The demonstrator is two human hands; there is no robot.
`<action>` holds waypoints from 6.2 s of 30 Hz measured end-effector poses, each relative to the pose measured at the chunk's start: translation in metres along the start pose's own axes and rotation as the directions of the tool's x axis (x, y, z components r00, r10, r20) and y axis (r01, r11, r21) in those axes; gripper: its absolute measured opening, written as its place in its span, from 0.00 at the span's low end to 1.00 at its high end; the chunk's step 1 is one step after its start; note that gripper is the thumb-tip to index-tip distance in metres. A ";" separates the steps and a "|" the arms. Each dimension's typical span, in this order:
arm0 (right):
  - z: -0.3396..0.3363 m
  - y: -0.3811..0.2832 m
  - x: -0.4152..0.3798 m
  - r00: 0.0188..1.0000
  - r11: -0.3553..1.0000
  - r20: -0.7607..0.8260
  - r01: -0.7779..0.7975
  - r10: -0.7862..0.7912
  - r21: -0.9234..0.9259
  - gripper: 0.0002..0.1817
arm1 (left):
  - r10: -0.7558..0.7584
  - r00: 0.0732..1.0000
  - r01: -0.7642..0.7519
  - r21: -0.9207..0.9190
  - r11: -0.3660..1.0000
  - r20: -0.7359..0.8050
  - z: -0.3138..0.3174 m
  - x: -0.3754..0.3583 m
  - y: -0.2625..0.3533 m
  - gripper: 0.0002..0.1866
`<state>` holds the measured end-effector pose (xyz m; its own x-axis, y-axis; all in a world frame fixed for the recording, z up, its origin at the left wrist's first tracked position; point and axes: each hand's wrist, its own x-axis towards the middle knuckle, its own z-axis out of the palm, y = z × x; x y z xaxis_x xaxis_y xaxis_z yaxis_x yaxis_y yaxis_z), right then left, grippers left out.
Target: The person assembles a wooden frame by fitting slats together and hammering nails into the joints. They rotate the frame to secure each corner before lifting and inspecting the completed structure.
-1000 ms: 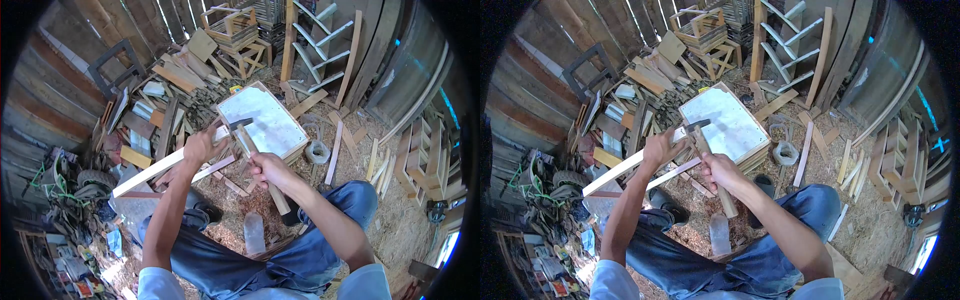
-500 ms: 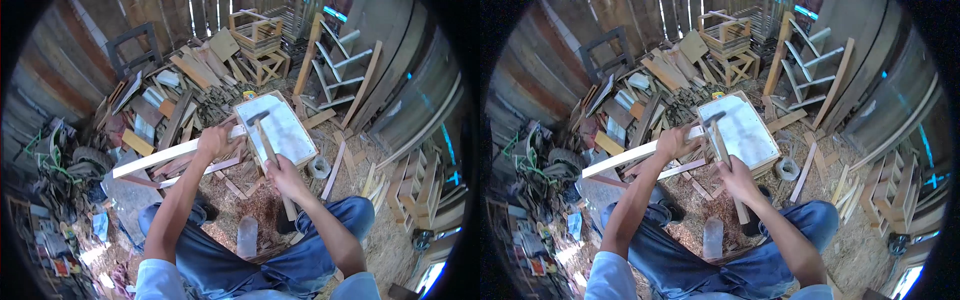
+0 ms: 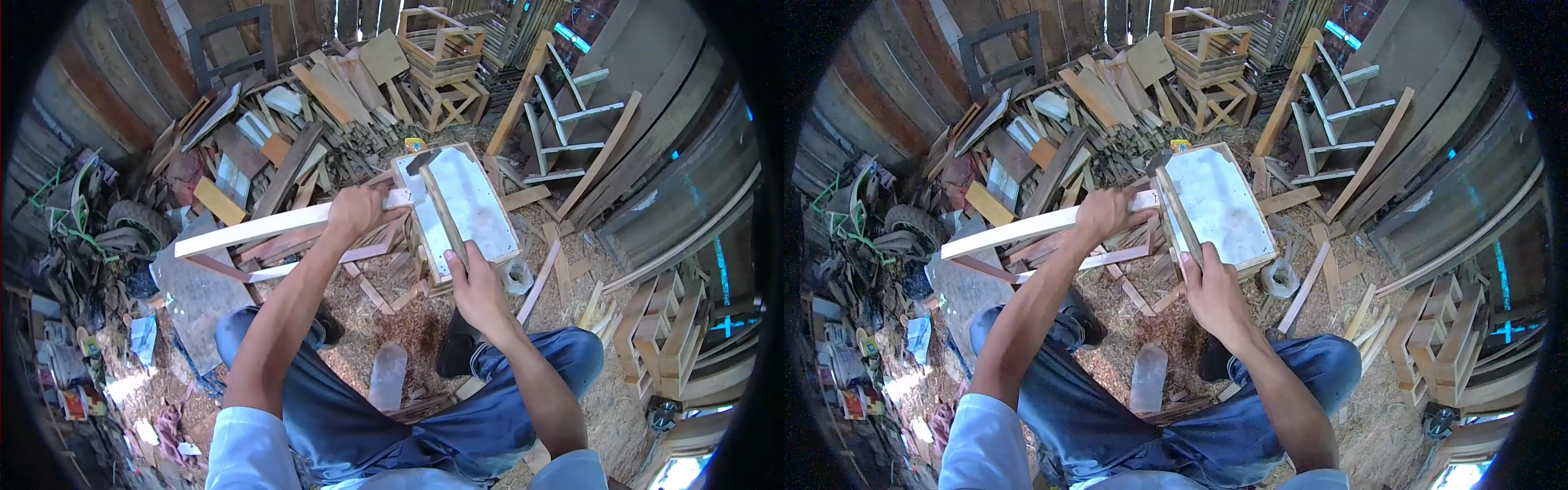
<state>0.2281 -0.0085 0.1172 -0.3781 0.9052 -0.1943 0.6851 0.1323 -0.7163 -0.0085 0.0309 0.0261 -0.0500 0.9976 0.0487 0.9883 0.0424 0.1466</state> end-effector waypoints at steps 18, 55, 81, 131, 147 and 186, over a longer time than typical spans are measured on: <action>0.010 0.023 0.009 0.996 0.986 0.024 0.083 -0.081 -0.142 0.14 | -0.015 1.000 0.015 0.016 1.000 -0.015 -0.002 0.003 0.003 0.38; 0.002 -0.005 -0.002 0.999 1.000 -0.023 -0.024 0.024 -0.014 0.14 | 0.025 0.999 -0.023 -0.068 0.997 0.027 0.003 0.001 -0.003 0.37; 0.015 0.031 0.007 0.996 0.982 0.056 0.085 -0.076 -0.168 0.13 | -0.028 0.997 0.028 -0.001 1.000 0.077 -0.004 0.001 0.004 0.36; 0.001 0.002 -0.001 0.998 0.997 0.023 0.067 -0.066 -0.027 0.14 | -0.014 1.000 0.015 -0.048 0.999 0.026 0.006 0.003 -0.001 0.38; 0.007 0.005 0.000 0.995 0.997 -0.099 0.040 -0.033 0.060 0.13 | -0.014 0.995 0.016 -0.021 1.000 0.099 0.002 0.001 0.002 0.37; 0.007 0.029 0.010 0.996 0.997 0.088 0.025 -0.018 -0.079 0.17 | -0.025 0.992 0.031 -0.042 0.999 0.120 -0.006 0.002 0.001 0.38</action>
<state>0.2399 0.0013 0.0900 -0.4435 0.8637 -0.2393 0.7223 0.1863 -0.6660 -0.0085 0.0326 0.0321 -0.0572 0.9956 -0.0744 0.9793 0.0705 0.1896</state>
